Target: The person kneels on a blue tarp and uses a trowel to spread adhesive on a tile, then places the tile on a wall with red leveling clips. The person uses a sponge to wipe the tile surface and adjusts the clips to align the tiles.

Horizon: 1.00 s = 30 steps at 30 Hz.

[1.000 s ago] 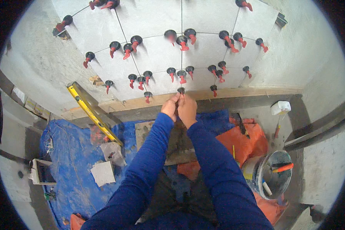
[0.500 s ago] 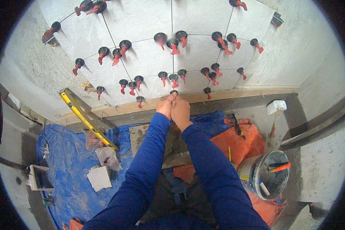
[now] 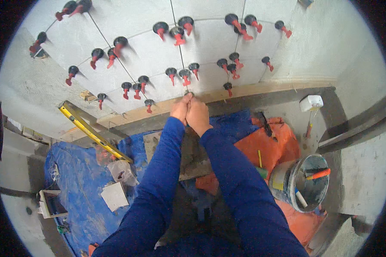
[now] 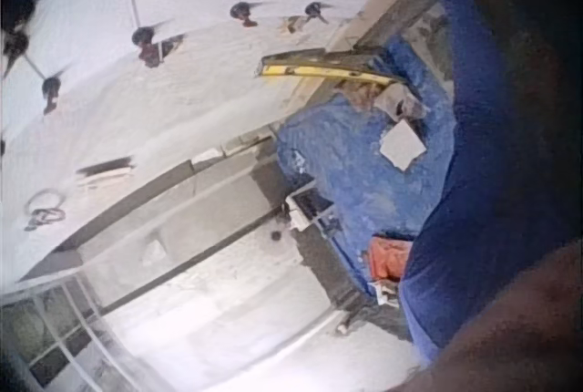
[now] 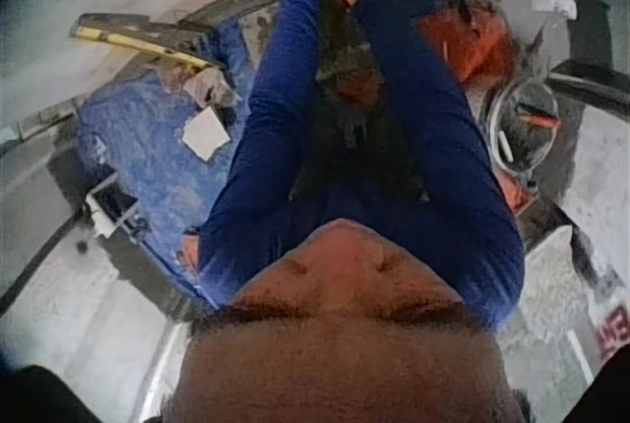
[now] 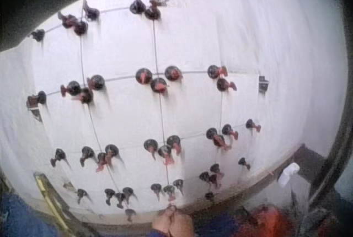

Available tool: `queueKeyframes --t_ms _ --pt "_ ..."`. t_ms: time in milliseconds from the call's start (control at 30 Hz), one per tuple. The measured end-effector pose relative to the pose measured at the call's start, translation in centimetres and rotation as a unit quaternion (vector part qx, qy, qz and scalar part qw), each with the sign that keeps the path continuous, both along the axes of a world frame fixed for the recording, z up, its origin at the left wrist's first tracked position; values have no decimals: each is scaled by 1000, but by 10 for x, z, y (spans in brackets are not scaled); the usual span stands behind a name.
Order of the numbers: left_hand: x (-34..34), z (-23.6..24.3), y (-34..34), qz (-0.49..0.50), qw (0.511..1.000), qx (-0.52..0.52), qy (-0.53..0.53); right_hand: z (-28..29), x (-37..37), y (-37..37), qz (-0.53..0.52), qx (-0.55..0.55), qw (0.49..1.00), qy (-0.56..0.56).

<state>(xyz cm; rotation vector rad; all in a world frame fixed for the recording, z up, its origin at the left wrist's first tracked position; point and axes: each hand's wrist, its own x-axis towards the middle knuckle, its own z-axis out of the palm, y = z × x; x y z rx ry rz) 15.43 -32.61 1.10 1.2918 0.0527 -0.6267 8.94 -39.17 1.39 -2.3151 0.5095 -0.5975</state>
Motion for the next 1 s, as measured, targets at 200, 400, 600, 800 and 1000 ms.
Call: queueKeyframes --t_ms 200,400,600,800,1000 --pt "3 -13 -4 5 997 -68 -25 -3 2 1 -1 18 996 -86" --pt "8 -24 0 -23 999 -19 -19 -1 -2 1 -9 -4 1000 -15" --pt "8 -23 2 -26 999 -24 -14 -4 2 1 -21 4 1000 -3" --pt "10 -14 17 -110 985 -101 86 -4 -11 -12 88 436 896 0" --pt "8 -6 18 -128 979 -112 111 -1 -16 -23 117 628 769 -17"
